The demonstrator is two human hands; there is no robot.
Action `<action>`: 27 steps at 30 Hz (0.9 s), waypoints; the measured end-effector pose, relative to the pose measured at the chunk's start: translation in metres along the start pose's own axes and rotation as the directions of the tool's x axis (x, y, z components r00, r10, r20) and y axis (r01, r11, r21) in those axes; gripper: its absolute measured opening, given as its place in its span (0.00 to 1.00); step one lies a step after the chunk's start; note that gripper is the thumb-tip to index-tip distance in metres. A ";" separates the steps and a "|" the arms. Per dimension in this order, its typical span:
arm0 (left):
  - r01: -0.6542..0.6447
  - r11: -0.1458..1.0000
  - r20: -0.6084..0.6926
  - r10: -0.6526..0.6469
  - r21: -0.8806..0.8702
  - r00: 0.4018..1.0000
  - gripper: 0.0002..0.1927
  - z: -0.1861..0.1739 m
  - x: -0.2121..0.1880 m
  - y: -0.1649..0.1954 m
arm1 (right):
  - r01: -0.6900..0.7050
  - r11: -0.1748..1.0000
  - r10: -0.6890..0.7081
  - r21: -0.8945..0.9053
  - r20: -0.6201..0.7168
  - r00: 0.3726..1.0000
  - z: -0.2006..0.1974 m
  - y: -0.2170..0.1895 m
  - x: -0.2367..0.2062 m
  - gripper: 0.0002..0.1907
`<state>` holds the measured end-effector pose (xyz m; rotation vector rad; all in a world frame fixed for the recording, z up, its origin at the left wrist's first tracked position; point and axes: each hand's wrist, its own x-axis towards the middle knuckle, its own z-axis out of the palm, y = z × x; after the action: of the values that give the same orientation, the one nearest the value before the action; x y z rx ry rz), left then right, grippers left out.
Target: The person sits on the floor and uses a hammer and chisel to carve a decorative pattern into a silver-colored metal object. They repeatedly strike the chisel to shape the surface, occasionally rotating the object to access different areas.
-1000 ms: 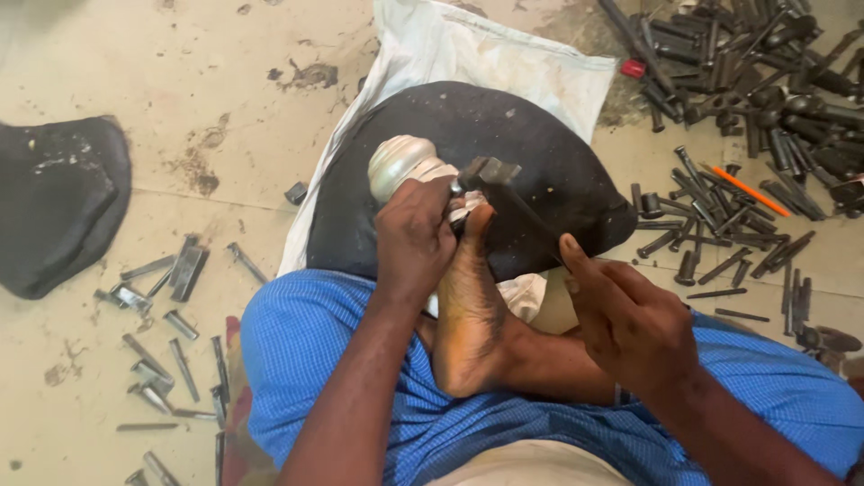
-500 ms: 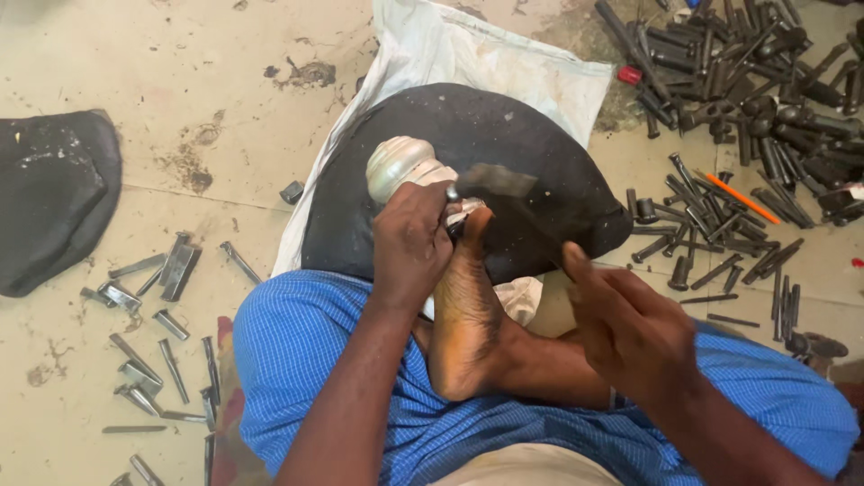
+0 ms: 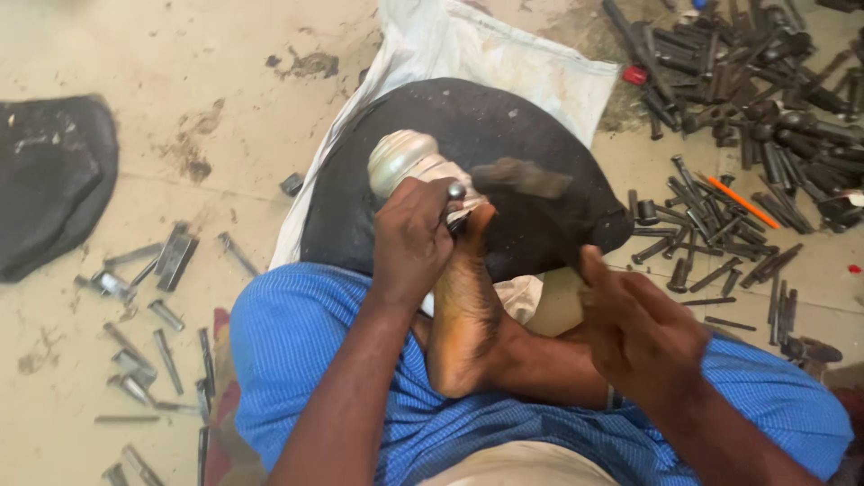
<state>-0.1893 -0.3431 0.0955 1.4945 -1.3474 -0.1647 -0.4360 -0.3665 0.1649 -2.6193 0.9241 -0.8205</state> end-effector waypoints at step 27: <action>0.163 0.981 -0.133 -0.177 -0.109 0.975 0.05 0.000 -0.001 0.007 | -0.113 0.992 0.112 -0.054 -0.027 0.993 -0.015 0.004 -0.005 0.25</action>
<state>-0.1945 -0.3405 0.1000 1.5095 -1.0832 -0.2257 -0.4503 -0.3675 0.1736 -2.5815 1.1056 -0.8109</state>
